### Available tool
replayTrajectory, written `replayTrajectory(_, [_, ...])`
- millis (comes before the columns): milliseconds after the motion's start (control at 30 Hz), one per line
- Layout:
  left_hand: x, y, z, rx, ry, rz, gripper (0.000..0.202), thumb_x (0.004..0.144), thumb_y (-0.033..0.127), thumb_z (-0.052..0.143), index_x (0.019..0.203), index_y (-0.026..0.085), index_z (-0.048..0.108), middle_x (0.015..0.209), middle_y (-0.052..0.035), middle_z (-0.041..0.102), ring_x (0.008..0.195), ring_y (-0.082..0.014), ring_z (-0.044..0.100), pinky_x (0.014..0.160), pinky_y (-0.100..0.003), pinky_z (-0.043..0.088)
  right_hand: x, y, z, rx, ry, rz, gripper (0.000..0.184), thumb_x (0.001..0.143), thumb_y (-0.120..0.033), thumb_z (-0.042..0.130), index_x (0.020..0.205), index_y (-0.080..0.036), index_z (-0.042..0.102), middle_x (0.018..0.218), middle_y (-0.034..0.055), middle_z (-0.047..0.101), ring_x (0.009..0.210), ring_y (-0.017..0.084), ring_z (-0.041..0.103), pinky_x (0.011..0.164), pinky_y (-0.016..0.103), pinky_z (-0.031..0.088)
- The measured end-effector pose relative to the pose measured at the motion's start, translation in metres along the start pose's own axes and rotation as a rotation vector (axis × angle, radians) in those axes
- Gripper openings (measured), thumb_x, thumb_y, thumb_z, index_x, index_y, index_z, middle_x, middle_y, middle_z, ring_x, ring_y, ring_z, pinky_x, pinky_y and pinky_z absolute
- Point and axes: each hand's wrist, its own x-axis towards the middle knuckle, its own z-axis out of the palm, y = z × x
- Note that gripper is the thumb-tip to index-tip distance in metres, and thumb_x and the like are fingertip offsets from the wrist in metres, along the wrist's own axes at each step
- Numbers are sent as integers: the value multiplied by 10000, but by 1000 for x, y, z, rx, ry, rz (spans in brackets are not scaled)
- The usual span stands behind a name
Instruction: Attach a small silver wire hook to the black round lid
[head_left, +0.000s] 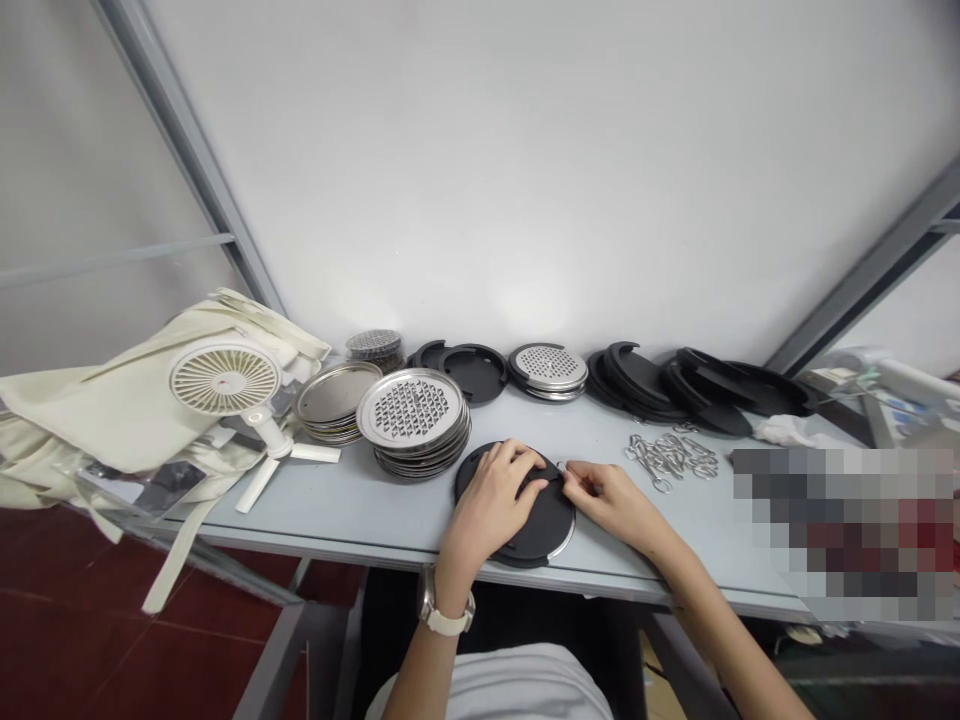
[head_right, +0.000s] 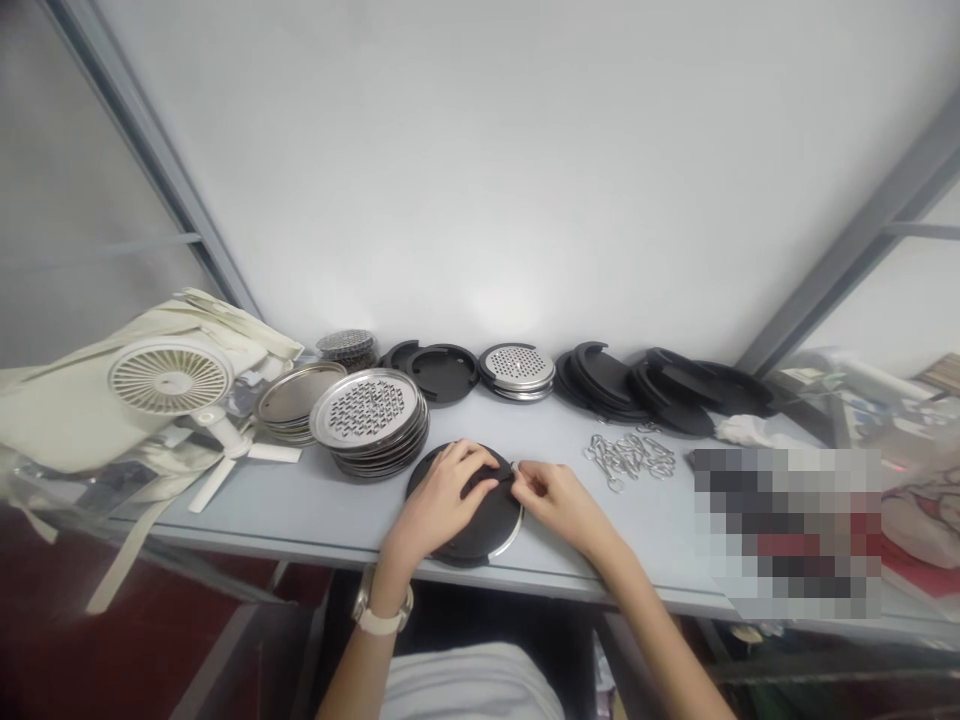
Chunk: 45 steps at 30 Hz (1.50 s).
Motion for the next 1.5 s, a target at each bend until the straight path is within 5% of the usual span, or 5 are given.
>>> replayTrajectory(267, [0, 0, -1, 4, -3, -1, 162, 908, 257, 501, 1057, 249, 566, 1044, -25, 536, 1022, -188, 508, 933, -356, 425, 0, -5, -2, 91, 79, -21, 185, 906, -310, 403, 766, -213, 472, 599, -49, 446, 581, 126, 425, 578, 241, 372])
replayTrajectory(467, [0, 0, 0, -5, -7, -5, 157, 910, 261, 503, 1056, 254, 559, 1054, -15, 538, 1023, -185, 505, 934, -350, 424, 1, -6, -6, 12, 189, -112, 150, 888, -271, 452, 788, -207, 545, 817, 46, 590, 833, 200, 543, 795, 327, 423])
replayTrajectory(733, [1, 0, 0, -12, -4, -6, 157, 905, 253, 508, 1052, 250, 563, 1048, -26, 539, 1024, -192, 508, 926, -361, 428, 1, -1, -4, 127, 160, -58, 204, 903, -302, 448, 1075, -219, 520, 865, 34, 642, 823, 184, 595, 800, 311, 453])
replayTrajectory(1067, [1, 0, 0, -2, -5, 0, 155, 907, 258, 504, 1051, 244, 560, 1049, -29, 540, 1024, -194, 508, 922, -369, 426, 2, -3, -3, 143, 156, -82, 217, 907, -363, 450, 890, -212, 604, 873, 55, 656, 814, 198, 600, 787, 315, 475])
replayTrajectory(1500, [1, 0, 0, -2, -7, 1, 145, 905, 257, 508, 1042, 242, 555, 1049, -25, 542, 1025, -191, 513, 927, -364, 425, 2, 2, -4, 192, 66, -36, 303, 909, -360, 445, 1084, -184, 619, 755, 23, 623, 726, 171, 573, 713, 289, 458])
